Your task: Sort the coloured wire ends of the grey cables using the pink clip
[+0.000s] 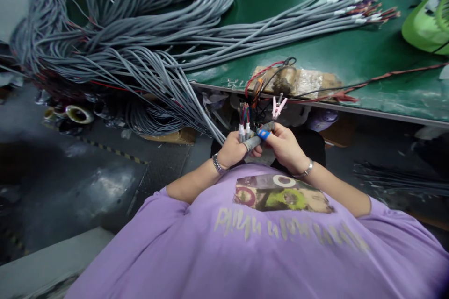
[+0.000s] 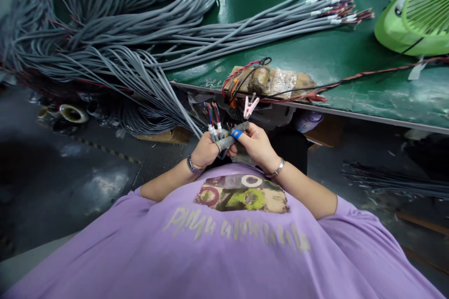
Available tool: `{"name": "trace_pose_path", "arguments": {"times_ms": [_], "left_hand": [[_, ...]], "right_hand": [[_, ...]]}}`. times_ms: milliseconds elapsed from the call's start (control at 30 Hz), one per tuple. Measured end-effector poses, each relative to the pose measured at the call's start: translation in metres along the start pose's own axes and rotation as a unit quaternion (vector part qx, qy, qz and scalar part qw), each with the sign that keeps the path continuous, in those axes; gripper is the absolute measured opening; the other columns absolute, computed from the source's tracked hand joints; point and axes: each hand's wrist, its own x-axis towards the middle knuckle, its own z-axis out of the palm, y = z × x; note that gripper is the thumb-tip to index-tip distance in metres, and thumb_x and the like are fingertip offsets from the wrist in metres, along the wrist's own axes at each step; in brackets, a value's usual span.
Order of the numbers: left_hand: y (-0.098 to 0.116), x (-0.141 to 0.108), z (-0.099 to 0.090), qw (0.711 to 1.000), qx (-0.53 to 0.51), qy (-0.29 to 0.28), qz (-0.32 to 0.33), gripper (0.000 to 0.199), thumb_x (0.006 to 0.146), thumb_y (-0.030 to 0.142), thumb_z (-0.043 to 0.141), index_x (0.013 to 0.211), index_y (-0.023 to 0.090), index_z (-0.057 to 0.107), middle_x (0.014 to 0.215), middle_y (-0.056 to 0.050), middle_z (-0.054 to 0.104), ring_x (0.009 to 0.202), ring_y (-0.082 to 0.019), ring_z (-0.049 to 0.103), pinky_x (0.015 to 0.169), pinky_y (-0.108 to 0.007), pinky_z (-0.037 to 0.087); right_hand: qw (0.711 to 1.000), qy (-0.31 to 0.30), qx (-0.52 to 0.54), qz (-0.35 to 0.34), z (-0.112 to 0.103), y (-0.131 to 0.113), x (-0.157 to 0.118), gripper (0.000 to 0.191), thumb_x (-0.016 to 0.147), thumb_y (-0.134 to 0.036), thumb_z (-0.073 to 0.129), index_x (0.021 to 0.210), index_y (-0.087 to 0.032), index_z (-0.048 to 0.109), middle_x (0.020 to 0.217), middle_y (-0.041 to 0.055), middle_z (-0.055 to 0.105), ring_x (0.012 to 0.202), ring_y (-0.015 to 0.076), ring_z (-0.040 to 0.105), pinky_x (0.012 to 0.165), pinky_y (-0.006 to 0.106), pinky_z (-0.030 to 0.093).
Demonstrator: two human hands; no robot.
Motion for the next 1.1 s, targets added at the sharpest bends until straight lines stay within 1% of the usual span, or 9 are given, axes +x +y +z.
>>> {"name": "trace_pose_path", "arguments": {"times_ms": [100,200,300,400,567,700,900,967,1100], "left_hand": [[-0.002,0.001,0.001,0.999,-0.039,0.026,0.010,0.047,0.070,0.057,0.078,0.067,0.011,0.067,0.063,-0.007,0.071,0.054,-0.015,0.068,0.055,-0.025,0.057],[-0.004,0.002,0.000,0.998,-0.056,0.031,0.013,0.048,0.071,0.058,0.077,0.069,0.011,0.068,0.063,-0.008,0.071,0.054,-0.015,0.068,0.054,-0.025,0.056],[-0.005,0.002,0.001,0.999,-0.046,0.025,0.012,0.048,0.074,0.058,0.075,0.068,0.011,0.068,0.064,-0.008,0.072,0.053,-0.014,0.068,0.053,-0.024,0.055],[-0.004,0.002,0.001,0.999,-0.031,0.037,0.016,0.047,0.076,0.058,0.073,0.066,0.012,0.066,0.062,-0.006,0.070,0.050,-0.012,0.065,0.048,-0.020,0.051],[-0.005,0.003,0.002,0.999,-0.015,0.048,0.019,0.047,0.078,0.056,0.072,0.064,0.013,0.064,0.059,-0.003,0.067,0.046,-0.008,0.060,0.044,-0.017,0.046],[-0.006,0.004,0.002,0.998,-0.023,0.056,0.017,0.046,0.076,0.057,0.073,0.064,0.014,0.062,0.058,-0.001,0.065,0.044,-0.008,0.058,0.044,-0.018,0.047],[-0.008,0.003,0.003,0.999,-0.009,0.042,0.031,0.046,0.076,0.058,0.073,0.065,0.014,0.061,0.058,-0.001,0.065,0.045,-0.009,0.059,0.045,-0.019,0.049],[-0.008,0.003,0.002,0.999,0.001,0.034,0.036,0.047,0.077,0.058,0.072,0.066,0.014,0.061,0.058,-0.002,0.066,0.045,-0.009,0.059,0.046,-0.020,0.050],[-0.007,0.001,0.002,0.999,0.011,0.025,0.036,0.046,0.077,0.057,0.073,0.065,0.014,0.062,0.058,-0.002,0.066,0.046,-0.009,0.060,0.047,-0.020,0.050]], "right_hand": [[1.000,0.005,0.019,0.008,0.001,0.004,0.000,0.037,0.073,-0.049,0.079,0.079,-0.019,0.058,0.059,-0.0049,0.054,0.051,0.0080,0.044,0.048,0.023,0.033],[1.000,0.004,0.023,-0.003,0.000,0.005,0.000,0.036,0.074,-0.048,0.079,0.079,-0.020,0.058,0.060,-0.0052,0.054,0.052,0.0083,0.044,0.050,0.024,0.034],[1.000,0.019,0.012,-0.009,-0.003,0.005,0.001,0.033,0.070,-0.043,0.082,0.078,-0.019,0.061,0.063,-0.0044,0.056,0.053,0.0082,0.044,0.050,0.024,0.035],[0.999,0.037,-0.008,-0.016,-0.007,0.005,0.002,0.028,0.067,-0.037,0.084,0.078,-0.019,0.065,0.068,-0.0032,0.060,0.056,0.0086,0.044,0.050,0.024,0.036],[0.998,0.032,-0.035,-0.033,-0.013,0.005,0.001,0.021,0.067,-0.031,0.081,0.076,-0.019,0.066,0.070,-0.0024,0.060,0.059,0.0094,0.044,0.051,0.024,0.036],[0.999,-0.001,-0.044,-0.021,-0.021,0.003,0.001,0.021,0.069,-0.034,0.078,0.079,-0.019,0.067,0.071,-0.0019,0.061,0.060,0.0098,0.045,0.052,0.023,0.037],[0.999,-0.031,-0.042,0.013,-0.022,-0.004,0.003,0.034,0.071,-0.043,0.079,0.093,-0.019,0.070,0.080,0.0005,0.065,0.064,0.0104,0.050,0.054,0.023,0.040],[0.999,-0.024,-0.043,0.016,-0.018,-0.007,0.003,0.036,0.069,-0.044,0.081,0.092,-0.018,0.070,0.082,0.0012,0.067,0.065,0.0106,0.052,0.054,0.023,0.040],[0.999,0.003,-0.035,0.009,-0.012,-0.008,0.002,0.035,0.064,-0.045,0.085,0.081,-0.018,0.069,0.075,-0.0001,0.066,0.062,0.0102,0.051,0.051,0.022,0.041]]}}
